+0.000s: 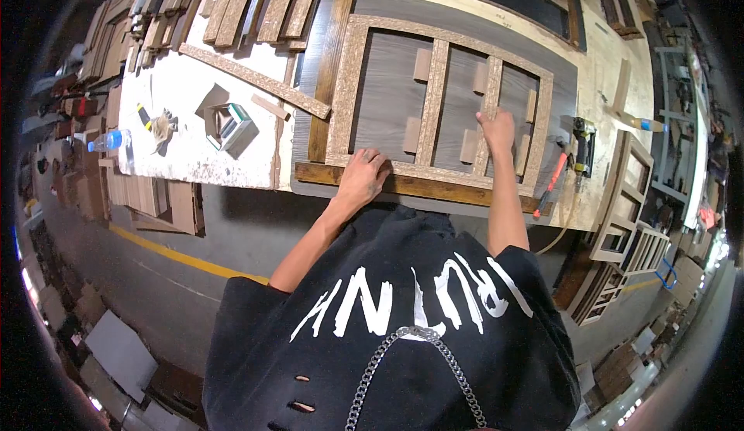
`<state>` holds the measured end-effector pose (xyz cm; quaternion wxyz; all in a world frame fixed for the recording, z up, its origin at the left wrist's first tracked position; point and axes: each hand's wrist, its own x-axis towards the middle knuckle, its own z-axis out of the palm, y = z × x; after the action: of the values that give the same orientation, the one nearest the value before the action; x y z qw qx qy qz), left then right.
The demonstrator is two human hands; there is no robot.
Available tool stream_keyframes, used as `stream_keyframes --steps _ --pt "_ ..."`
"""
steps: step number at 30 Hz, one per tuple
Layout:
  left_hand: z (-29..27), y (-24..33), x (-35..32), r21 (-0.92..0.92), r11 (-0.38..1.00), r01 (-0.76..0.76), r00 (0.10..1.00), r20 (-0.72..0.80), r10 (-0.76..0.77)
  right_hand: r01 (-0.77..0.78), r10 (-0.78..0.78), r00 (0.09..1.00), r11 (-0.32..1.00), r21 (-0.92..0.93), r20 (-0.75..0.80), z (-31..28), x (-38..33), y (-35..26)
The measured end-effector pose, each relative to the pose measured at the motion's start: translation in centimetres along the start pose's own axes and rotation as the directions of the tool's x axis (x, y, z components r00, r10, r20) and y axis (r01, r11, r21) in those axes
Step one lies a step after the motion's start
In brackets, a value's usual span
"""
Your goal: Assembling a wooden furniture frame by aligning components and securing them with a pneumatic staple gun.
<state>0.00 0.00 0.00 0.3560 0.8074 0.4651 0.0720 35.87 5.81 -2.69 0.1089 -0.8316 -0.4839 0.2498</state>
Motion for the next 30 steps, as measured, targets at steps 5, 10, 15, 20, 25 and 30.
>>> stream_keyframes --steps 5,10,15,20,25,30 --pt "-0.2 0.0 -0.5 -0.033 0.999 0.0 0.998 -0.07 -0.002 -0.002 -0.008 0.998 0.985 -0.17 -0.056 -0.3 -0.1 -1.3" --pt "-0.3 -0.5 -0.3 0.027 0.999 -0.023 0.996 -0.087 0.026 0.06 -0.068 0.997 0.985 -0.164 -0.042 -0.7 0.5 -0.1" --pt "-1.2 -0.9 -1.2 0.014 0.999 0.052 0.989 -0.14 -0.05 -0.239 0.111 0.884 0.943 -0.233 -0.454 -3.6 2.0 5.3" --pt "-2.8 -0.9 -2.5 -0.135 0.99 0.029 0.94 -0.334 -0.073 -0.236 0.223 0.912 0.972 0.002 -0.345 -5.7 3.9 12.1" --pt "-3.7 -1.5 -4.0 -0.138 0.981 0.136 0.901 -0.395 -0.181 -0.24 0.256 0.945 0.965 0.103 -0.202 -7.1 4.5 11.5" --pt "-4.4 -2.6 0.1 -0.04 0.99 0.136 0.843 -0.52 -0.137 -0.22 0.226 0.964 0.974 0.057 -0.143 -7.7 5.5 13.5"
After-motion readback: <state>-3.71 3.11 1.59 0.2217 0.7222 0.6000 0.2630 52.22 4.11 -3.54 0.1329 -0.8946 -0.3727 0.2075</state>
